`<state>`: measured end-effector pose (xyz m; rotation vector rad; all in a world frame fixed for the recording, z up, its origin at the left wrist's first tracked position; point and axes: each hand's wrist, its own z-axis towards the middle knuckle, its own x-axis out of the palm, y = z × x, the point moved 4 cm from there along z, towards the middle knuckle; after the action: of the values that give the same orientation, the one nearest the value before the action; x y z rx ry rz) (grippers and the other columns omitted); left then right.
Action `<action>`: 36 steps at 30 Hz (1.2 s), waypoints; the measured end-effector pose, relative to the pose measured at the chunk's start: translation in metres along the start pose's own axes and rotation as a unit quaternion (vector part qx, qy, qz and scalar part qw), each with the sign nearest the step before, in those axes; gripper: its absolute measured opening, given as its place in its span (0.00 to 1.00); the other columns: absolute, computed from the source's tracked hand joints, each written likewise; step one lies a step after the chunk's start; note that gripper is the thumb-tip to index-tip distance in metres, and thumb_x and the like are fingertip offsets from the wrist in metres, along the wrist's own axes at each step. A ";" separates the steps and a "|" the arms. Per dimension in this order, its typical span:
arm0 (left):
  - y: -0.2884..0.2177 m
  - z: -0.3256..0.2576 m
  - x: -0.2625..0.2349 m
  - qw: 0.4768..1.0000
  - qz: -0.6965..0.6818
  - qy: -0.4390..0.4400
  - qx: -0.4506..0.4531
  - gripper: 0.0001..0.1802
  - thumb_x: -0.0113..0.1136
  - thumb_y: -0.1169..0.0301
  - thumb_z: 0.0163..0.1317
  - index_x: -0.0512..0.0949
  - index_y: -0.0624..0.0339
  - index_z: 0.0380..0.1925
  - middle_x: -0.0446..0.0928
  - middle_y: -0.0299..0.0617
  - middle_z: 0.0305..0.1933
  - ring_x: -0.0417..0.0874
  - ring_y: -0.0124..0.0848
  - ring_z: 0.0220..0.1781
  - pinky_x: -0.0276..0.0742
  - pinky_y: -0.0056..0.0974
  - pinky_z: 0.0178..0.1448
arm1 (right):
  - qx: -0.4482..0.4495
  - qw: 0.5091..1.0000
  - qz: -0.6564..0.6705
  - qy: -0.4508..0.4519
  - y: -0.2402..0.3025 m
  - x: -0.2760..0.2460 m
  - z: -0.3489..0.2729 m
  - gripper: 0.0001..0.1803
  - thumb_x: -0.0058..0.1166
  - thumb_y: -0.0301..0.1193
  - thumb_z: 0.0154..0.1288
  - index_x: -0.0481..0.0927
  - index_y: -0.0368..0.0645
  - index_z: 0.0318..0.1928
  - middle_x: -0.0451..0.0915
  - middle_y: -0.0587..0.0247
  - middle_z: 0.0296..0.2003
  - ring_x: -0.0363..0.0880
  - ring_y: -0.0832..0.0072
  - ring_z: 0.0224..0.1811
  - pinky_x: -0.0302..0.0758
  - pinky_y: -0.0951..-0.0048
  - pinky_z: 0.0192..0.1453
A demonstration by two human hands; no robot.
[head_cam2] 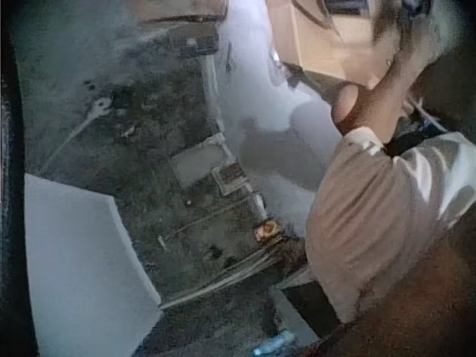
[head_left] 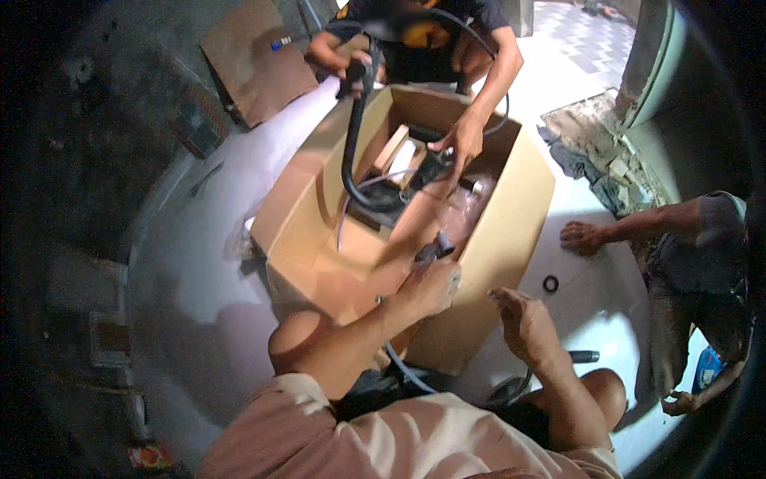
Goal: The person assembles a sink faucet by taking components out of a cardboard box, attaching the spray head and connectors to flexible hoses, and fitting the faucet parts together by hand.
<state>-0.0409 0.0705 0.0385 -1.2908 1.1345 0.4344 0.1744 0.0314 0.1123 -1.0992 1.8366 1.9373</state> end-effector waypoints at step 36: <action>-0.020 0.002 -0.034 0.996 -0.059 -0.062 -0.025 0.21 0.58 0.67 0.68 0.75 0.64 0.57 0.82 0.62 0.48 0.83 0.57 0.52 0.78 0.55 0.55 | 0.197 0.821 0.523 -0.116 -0.031 -0.015 0.022 0.10 0.54 0.24 0.72 0.79 0.33 0.50 0.79 0.66 0.33 0.73 0.78 0.28 0.71 0.76 0.33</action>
<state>-0.0390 0.0770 0.0775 -1.3477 0.9447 0.4505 0.1970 0.0620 0.0975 0.4100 2.7893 1.7824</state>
